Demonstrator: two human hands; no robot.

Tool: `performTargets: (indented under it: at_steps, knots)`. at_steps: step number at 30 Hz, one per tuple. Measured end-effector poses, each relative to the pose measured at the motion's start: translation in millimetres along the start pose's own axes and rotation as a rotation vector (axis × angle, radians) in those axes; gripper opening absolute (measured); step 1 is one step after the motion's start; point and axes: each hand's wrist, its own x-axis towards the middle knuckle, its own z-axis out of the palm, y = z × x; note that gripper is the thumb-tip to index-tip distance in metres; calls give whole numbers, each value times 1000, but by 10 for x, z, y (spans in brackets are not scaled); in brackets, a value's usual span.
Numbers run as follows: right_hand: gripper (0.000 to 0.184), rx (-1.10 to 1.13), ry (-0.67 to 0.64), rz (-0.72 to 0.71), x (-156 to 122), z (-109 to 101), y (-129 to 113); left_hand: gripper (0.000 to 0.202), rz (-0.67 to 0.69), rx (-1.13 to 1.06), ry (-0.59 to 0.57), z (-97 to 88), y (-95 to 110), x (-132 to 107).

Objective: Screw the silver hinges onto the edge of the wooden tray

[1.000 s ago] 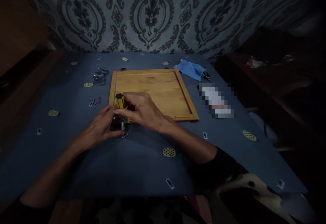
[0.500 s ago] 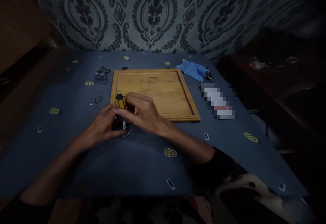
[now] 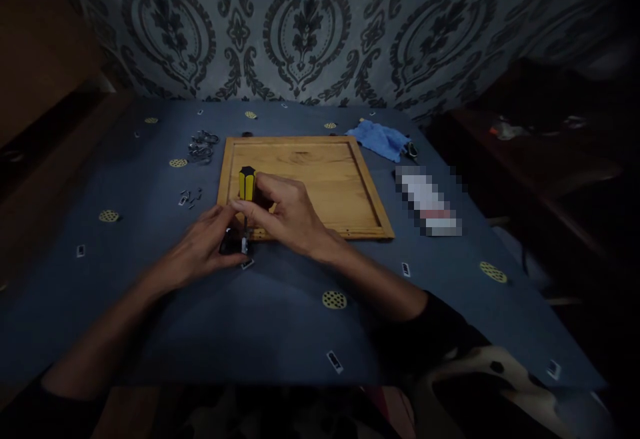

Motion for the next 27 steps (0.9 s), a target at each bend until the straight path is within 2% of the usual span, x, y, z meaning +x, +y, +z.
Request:
performTargets:
  at_steps: [10,20,24,27]
  knots:
    - [40,10,-44,49,-19,23,53,40,-4,-49,-8,-45,34,5]
    - [38,-7,-50,10,-22,39,126,40,-26,-16,-10,-41,57,2]
    - [37,28,-108,76,6,-9,82,38,-35,-7,-15,-51,74,1]
    - [29,73,-190,114,33,-84,29,36,-40,-5,-18,-62,80,-1]
